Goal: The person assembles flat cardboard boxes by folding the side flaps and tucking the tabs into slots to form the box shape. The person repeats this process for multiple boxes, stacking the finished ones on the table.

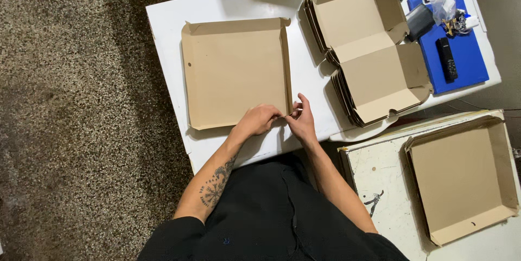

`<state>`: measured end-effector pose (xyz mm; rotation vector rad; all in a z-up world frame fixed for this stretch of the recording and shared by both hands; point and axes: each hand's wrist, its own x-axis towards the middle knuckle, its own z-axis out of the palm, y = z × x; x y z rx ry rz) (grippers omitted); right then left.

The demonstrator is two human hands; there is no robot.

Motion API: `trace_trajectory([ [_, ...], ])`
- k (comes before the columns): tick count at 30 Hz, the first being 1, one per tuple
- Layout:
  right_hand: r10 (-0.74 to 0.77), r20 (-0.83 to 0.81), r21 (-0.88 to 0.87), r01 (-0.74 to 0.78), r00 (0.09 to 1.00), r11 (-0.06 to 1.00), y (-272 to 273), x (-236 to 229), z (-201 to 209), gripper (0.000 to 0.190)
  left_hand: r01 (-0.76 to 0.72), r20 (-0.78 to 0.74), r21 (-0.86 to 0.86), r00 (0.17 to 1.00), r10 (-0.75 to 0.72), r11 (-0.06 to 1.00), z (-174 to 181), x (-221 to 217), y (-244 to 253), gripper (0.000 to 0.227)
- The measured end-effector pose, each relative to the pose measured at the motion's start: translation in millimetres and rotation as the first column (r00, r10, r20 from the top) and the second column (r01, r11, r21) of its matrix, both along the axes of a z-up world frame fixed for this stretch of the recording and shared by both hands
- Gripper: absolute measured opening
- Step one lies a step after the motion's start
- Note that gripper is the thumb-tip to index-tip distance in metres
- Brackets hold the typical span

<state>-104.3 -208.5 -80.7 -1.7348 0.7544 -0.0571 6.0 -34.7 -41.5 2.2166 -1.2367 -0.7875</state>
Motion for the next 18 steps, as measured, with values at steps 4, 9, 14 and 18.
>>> trace_trajectory([
  [4, 0.017, -0.009, -0.015, -0.017, 1.000, 1.000, 7.3, 0.4, 30.1, 0.096, -0.005, -0.019, -0.030, 1.000, 0.004, 1.000, -4.6, 1.8, 0.7, 0.022],
  [9, 0.016, -0.010, 0.011, -0.016, 1.000, 1.000, 9.5, -0.6, 32.7, 0.102, 0.030, -0.035, 0.045, 0.999, -0.029, 0.999, 8.1, 1.8, -4.6, 0.030],
  [14, 0.026, -0.038, -0.006, -0.026, 0.999, 1.000, 7.7, 1.8, 25.0, 0.103, 0.024, -0.015, 0.135, 1.000, -0.022, 0.991, 11.4, -2.7, -15.5, 0.031],
  [18, 0.017, -0.061, -0.003, -0.018, 0.998, 1.000, 7.2, 0.7, 24.1, 0.104, -0.035, -0.020, 0.179, 0.999, 0.039, 0.983, -2.4, 1.0, -19.9, 0.030],
])
